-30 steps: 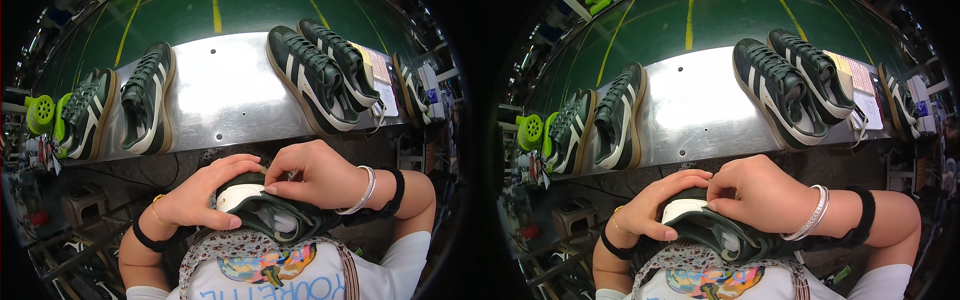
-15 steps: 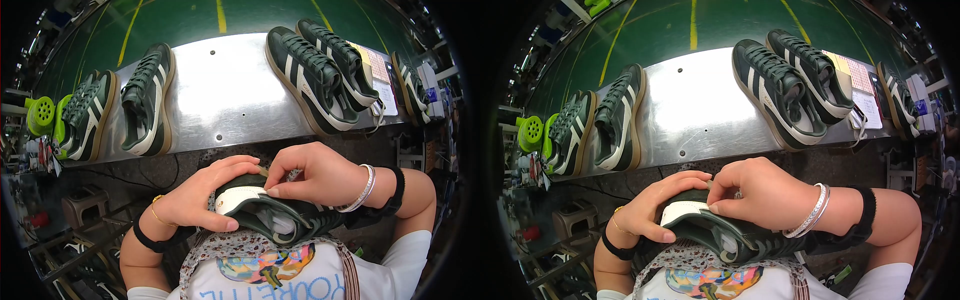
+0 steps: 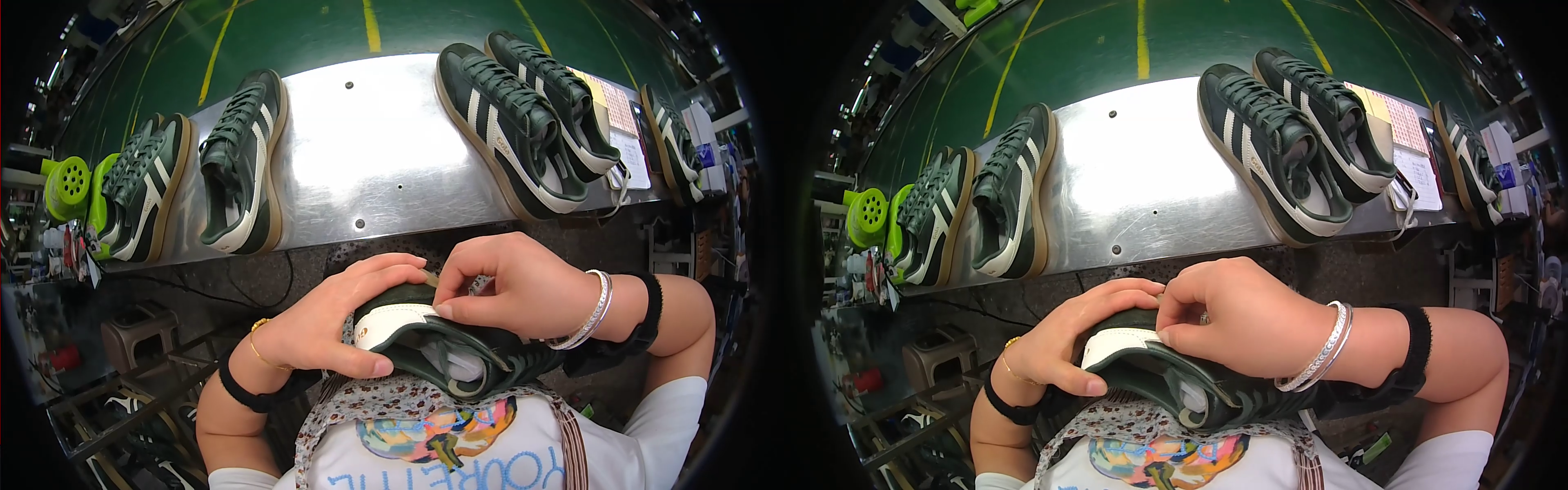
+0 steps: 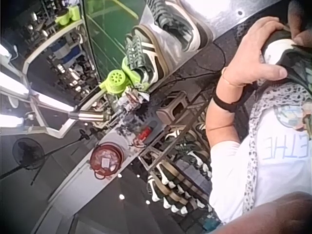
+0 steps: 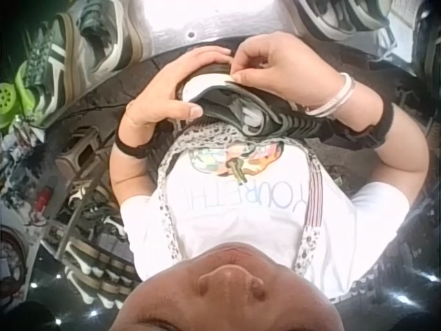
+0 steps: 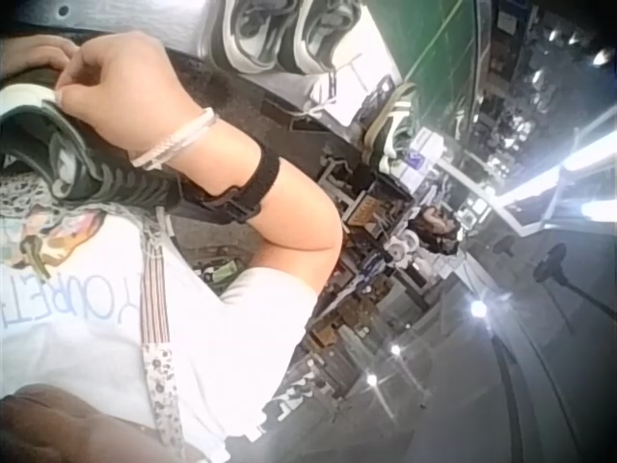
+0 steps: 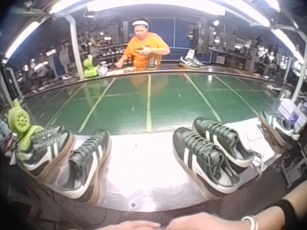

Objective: Inspect and organize pairs of green sneakers on a factory assembly line.

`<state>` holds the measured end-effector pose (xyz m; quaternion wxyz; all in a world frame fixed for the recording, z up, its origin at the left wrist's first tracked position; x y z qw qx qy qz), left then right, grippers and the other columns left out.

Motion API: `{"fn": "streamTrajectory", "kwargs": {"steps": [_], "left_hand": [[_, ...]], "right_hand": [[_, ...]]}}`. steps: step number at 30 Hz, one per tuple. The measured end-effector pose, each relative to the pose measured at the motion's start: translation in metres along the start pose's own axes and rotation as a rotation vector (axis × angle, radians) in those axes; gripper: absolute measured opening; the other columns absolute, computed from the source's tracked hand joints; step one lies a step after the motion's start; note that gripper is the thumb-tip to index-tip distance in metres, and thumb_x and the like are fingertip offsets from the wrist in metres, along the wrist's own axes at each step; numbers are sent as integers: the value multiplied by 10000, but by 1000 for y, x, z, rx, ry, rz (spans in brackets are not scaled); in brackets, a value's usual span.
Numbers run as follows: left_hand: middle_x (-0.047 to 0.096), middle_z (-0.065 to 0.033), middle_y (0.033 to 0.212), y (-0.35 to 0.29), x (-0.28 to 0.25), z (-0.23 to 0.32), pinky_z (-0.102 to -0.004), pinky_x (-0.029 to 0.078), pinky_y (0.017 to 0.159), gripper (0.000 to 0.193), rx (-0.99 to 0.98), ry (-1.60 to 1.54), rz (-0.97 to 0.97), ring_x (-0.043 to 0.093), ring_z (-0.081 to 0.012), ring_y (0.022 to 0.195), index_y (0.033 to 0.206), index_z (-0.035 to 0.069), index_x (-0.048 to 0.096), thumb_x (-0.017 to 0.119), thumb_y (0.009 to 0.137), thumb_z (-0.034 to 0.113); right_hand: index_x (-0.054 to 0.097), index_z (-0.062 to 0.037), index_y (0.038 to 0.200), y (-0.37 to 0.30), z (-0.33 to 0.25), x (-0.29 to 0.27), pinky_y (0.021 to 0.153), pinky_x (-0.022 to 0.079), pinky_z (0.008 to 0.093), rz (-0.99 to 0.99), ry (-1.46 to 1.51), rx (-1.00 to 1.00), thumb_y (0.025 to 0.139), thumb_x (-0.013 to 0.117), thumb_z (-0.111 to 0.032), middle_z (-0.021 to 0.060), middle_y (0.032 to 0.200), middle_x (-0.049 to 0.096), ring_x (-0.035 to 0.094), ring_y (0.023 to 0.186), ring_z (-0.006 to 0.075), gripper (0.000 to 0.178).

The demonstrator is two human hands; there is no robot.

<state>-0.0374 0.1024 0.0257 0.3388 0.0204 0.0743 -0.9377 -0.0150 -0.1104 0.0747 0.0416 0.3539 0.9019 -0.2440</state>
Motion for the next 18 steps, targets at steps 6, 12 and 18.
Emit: {"fn": "streamTrajectory", "kwargs": {"steps": [6,12,18], "left_hand": [[387,-205,1271,1,-1,1,-392,277,995,872,2,2,-5,390,-321,1190,1206,-21,449,641,559,531],[390,-202,1267,0,0,2,-389,281,994,868,-10,-10,11,393,-315,1186,1203,-19,451,644,554,525],[388,-200,1268,1,-1,1,-384,284,992,864,-8,-2,2,395,-312,1183,1201,-17,453,646,552,518]], "right_hand": [[633,-11,763,2,-1,1,600,468,277,-6,21,9,729,631,-108,98,694,607,602,638,179,103],[630,-7,760,1,2,2,598,468,275,17,2,-28,733,651,-141,101,692,609,603,636,177,139],[631,-8,760,1,1,4,596,468,273,29,23,2,728,635,-111,102,698,614,605,636,178,108]]}}
Point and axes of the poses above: each hand's wrist, its own y-axis towards the middle knuckle, its own x-axis out of the palm, z = x × y, the point moved 1 cm from there along y, towards the middle knuckle
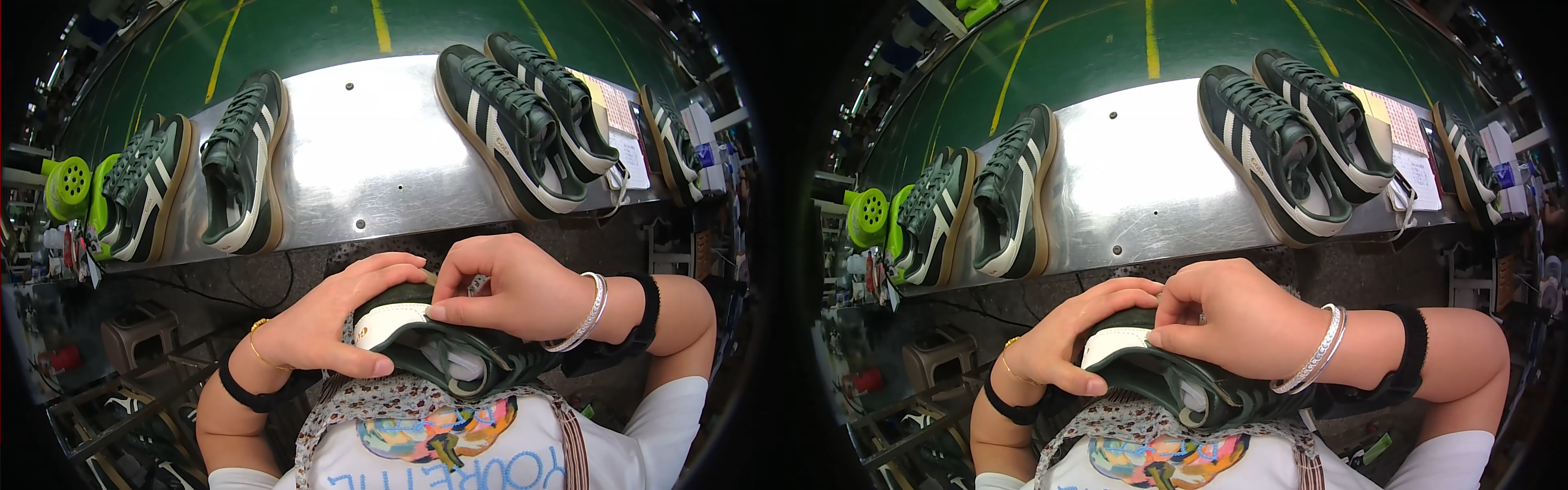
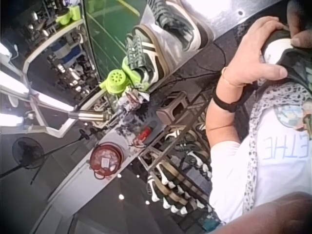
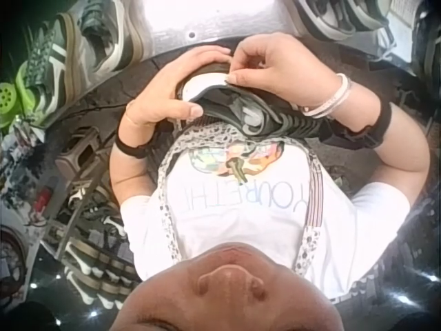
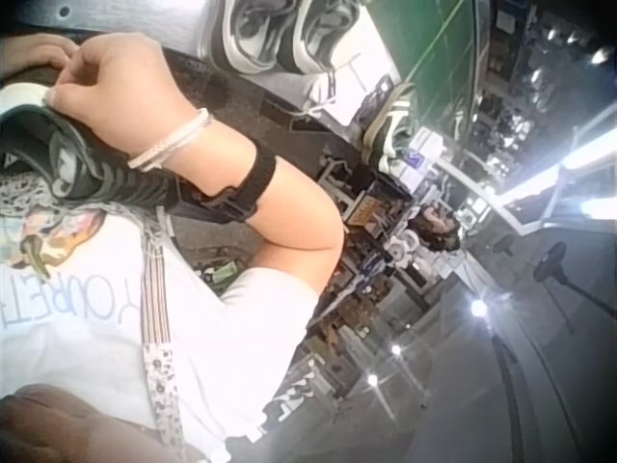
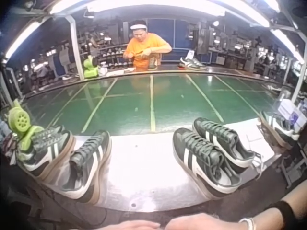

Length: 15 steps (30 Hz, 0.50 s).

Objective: Inspect and organize pairs of green sneakers on a factory assembly line.

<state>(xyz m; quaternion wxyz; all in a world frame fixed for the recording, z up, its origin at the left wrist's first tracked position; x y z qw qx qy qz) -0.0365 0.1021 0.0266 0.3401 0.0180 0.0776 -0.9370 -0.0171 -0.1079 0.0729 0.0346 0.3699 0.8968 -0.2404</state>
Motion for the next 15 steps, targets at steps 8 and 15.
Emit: {"fn": "streamTrajectory", "kwargs": {"steps": [8,15], "left_hand": [[387,-201,1268,-2,2,1,-388,290,987,863,1,4,4,401,-315,1179,1201,-18,454,646,552,519],[382,-203,1275,-1,0,1,-386,287,991,870,-3,3,-10,394,-315,1187,1210,-17,449,650,552,515]], "right_hand": [[626,-4,770,-3,1,1,594,468,275,0,10,-11,726,657,-128,103,701,613,601,634,173,135],[623,-3,770,-1,1,1,602,468,270,-3,-17,8,734,652,-132,97,699,610,598,643,169,137]]}}
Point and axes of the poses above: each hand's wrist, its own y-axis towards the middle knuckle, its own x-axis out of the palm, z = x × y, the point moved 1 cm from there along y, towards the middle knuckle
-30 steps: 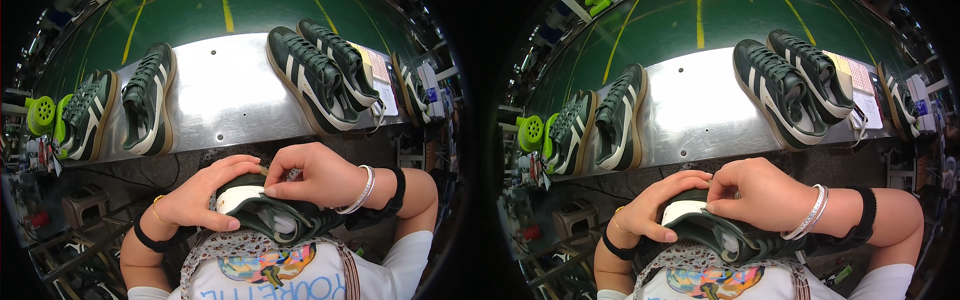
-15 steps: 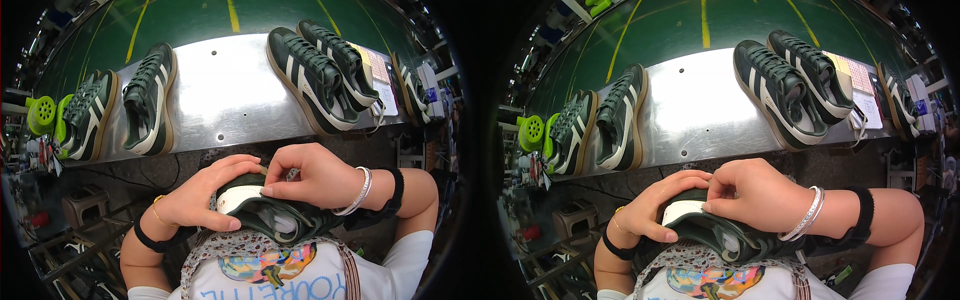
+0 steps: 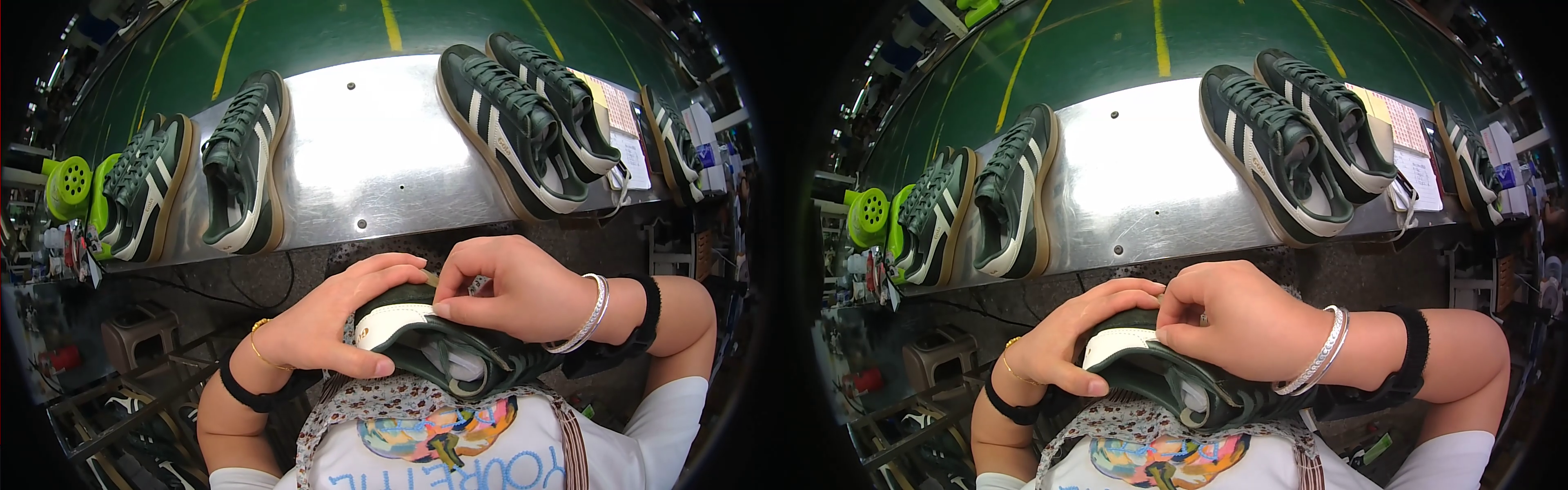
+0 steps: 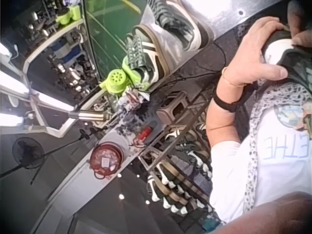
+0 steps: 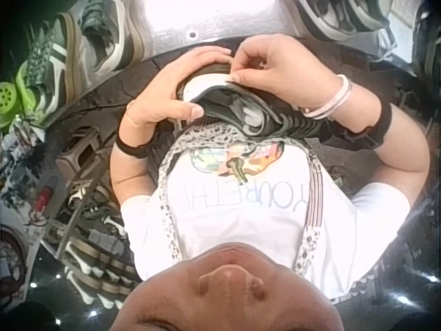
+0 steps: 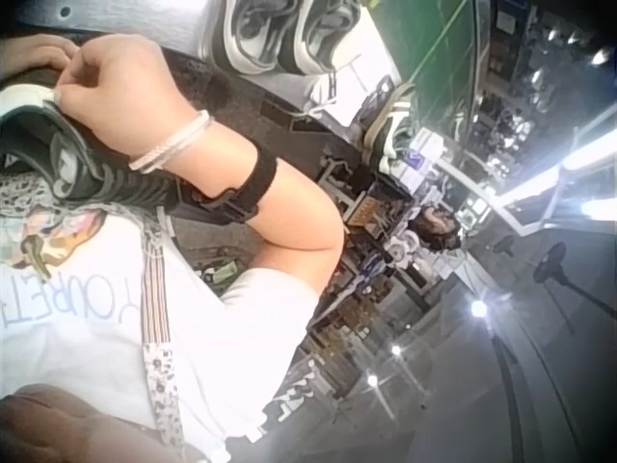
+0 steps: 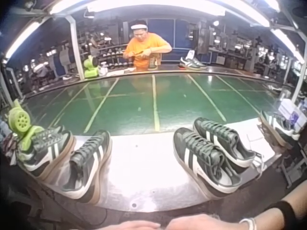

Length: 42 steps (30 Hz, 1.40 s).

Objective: Inspect and organize pairs of green sneakers on a factory assembly line.

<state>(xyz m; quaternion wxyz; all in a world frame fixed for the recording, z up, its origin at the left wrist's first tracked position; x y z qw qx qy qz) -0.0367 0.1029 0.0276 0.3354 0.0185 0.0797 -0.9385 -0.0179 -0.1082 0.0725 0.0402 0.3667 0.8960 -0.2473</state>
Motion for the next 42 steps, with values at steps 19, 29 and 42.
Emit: {"fn": "streamTrajectory", "kwargs": {"steps": [19,29,42], "left_hand": [[384,-208,1273,0,0,0,-393,291,990,871,10,8,-1,397,-324,1186,1211,-14,449,645,555,523],[383,-210,1271,0,0,-1,-396,285,994,878,22,13,-7,392,-323,1187,1217,-20,443,646,558,523],[384,-200,1274,-2,1,-2,-393,273,1000,880,-2,-45,-2,375,-312,1199,1225,-18,437,656,562,516]], "right_hand": [[619,-3,773,0,1,1,594,468,263,1,29,-15,745,650,-131,94,717,614,595,639,156,134],[621,-4,780,0,-1,1,611,471,268,-4,22,0,742,649,-133,93,711,614,599,653,164,137],[632,-4,798,1,4,3,602,467,272,-6,65,52,748,653,-146,101,704,626,597,629,160,151]]}}
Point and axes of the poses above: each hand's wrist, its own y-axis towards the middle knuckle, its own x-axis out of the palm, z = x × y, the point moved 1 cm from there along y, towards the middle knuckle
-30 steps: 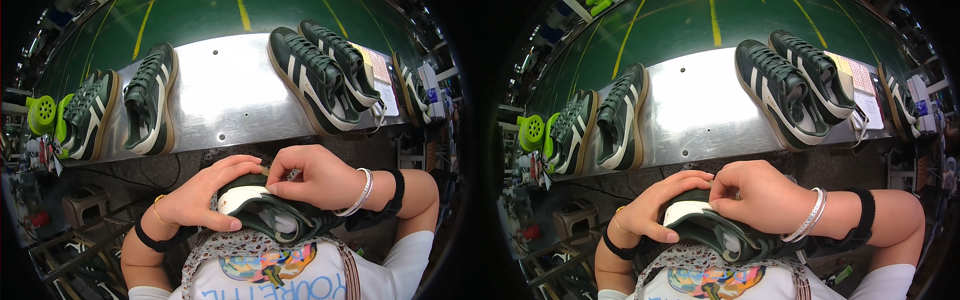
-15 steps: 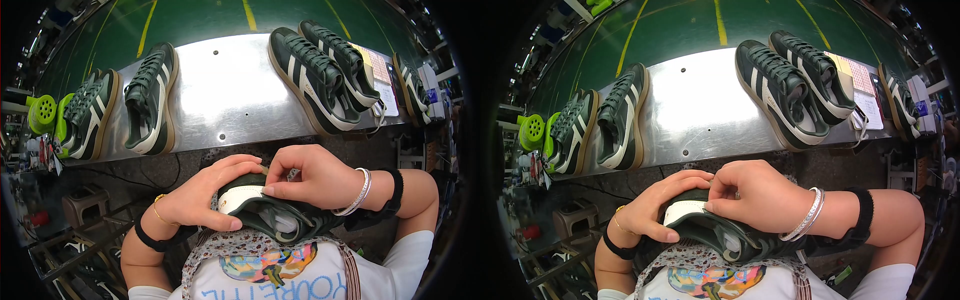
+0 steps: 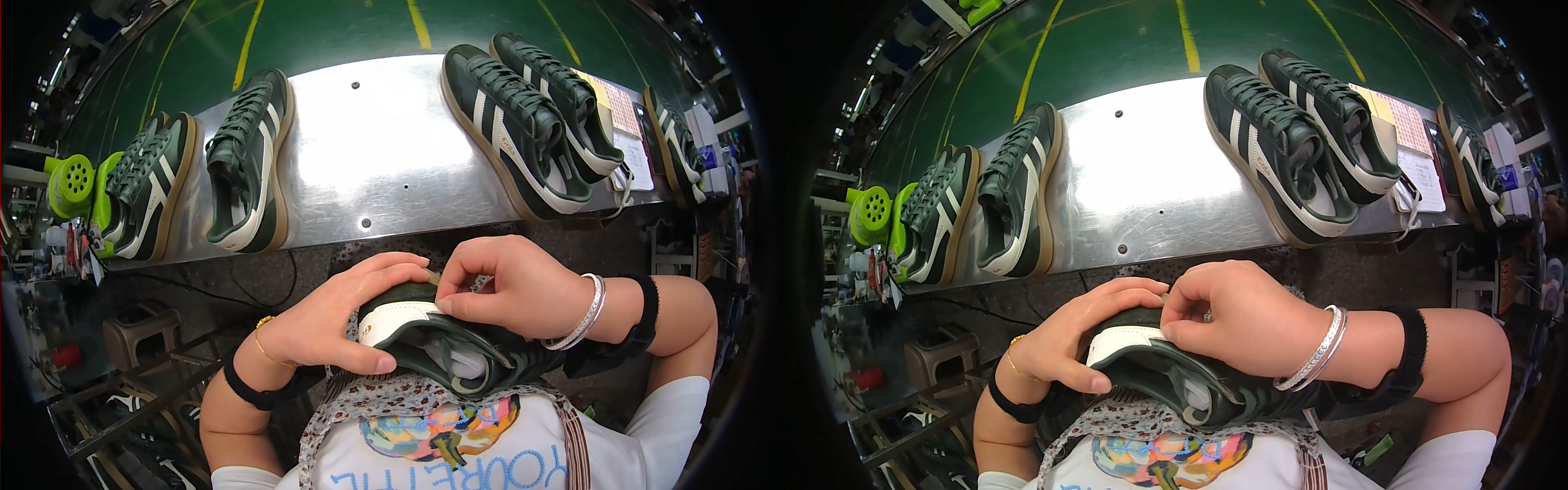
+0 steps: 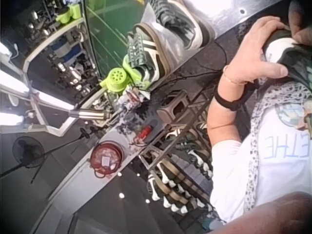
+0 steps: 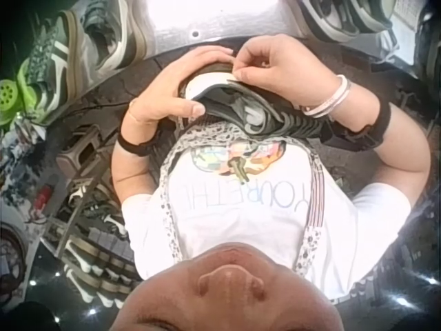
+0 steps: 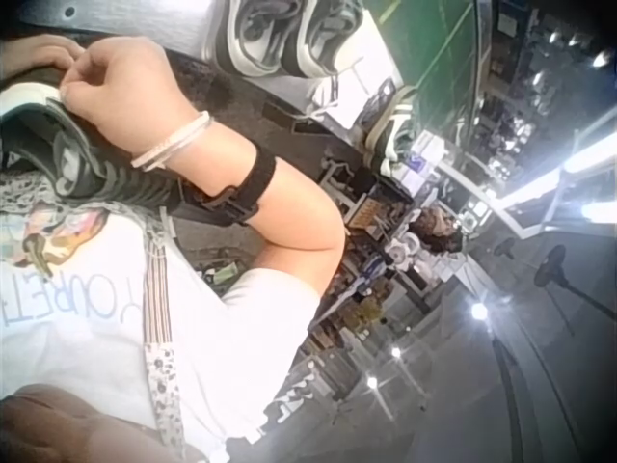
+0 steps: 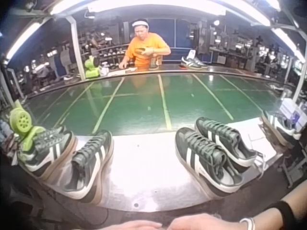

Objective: Inspect and organize pairs of green sneakers on a factory assembly line.

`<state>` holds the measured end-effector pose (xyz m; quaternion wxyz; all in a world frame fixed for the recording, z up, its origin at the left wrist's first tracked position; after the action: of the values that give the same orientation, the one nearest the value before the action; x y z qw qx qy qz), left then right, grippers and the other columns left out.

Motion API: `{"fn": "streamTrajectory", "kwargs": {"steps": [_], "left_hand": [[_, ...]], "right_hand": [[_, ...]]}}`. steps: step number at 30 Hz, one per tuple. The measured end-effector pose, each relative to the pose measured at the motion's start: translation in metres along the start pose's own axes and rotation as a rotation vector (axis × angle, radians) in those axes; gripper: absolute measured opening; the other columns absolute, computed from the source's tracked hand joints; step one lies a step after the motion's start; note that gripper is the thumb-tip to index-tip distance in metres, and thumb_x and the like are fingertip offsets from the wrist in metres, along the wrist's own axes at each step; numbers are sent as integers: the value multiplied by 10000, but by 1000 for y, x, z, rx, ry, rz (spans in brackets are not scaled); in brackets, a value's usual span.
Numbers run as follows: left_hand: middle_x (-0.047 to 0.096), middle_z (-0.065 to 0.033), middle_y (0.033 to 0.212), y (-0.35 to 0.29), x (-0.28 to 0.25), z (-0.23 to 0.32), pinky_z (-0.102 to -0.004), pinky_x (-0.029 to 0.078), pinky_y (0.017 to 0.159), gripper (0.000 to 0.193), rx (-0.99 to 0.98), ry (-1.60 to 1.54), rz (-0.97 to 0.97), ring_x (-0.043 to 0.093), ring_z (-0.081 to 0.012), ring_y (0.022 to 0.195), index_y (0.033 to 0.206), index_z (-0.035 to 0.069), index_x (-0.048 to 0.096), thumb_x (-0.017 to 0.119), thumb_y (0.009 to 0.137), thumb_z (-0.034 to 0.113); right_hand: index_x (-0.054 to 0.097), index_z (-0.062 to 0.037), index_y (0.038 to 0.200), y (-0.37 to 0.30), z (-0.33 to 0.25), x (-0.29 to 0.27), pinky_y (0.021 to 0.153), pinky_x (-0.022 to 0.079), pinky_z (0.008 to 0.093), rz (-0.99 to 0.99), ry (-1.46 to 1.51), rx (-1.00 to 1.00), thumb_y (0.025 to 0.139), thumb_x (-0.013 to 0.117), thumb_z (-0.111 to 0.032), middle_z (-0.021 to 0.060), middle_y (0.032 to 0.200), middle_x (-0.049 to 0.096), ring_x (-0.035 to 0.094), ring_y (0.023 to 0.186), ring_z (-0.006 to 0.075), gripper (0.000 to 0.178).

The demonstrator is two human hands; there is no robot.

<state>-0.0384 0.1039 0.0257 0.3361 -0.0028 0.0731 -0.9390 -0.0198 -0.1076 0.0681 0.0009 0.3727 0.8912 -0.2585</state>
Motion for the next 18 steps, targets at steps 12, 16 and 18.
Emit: {"fn": "streamTrajectory", "kwargs": {"steps": [12,16,18], "left_hand": [[366,-174,1292,2,1,-22,-369,260,1012,897,-82,-245,12,359,-273,1216,1234,-13,429,691,569,530],[354,-169,1301,4,-3,-29,-356,260,1015,908,-122,-371,28,353,-259,1223,1241,-13,422,702,569,530],[354,-164,1303,2,-2,-21,-351,258,1016,902,-138,-414,23,351,-250,1224,1244,-15,417,699,581,529]], "right_hand": [[644,2,821,5,12,-3,636,476,271,-8,50,93,768,625,-140,115,741,647,622,667,180,153],[621,2,908,11,10,-9,650,456,211,-59,40,131,820,605,-122,41,807,633,561,718,77,153],[619,8,913,7,1,-9,660,456,215,-55,63,175,825,596,-114,40,810,631,559,723,79,152]]}}
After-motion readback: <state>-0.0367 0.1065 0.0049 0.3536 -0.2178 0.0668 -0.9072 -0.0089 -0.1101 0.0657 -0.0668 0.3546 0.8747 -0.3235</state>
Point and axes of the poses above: each hand's wrist, its own y-axis towards the middle knuckle, its own x-axis out of the palm, z = x × y, the point moved 1 cm from there along y, towards the middle knuckle
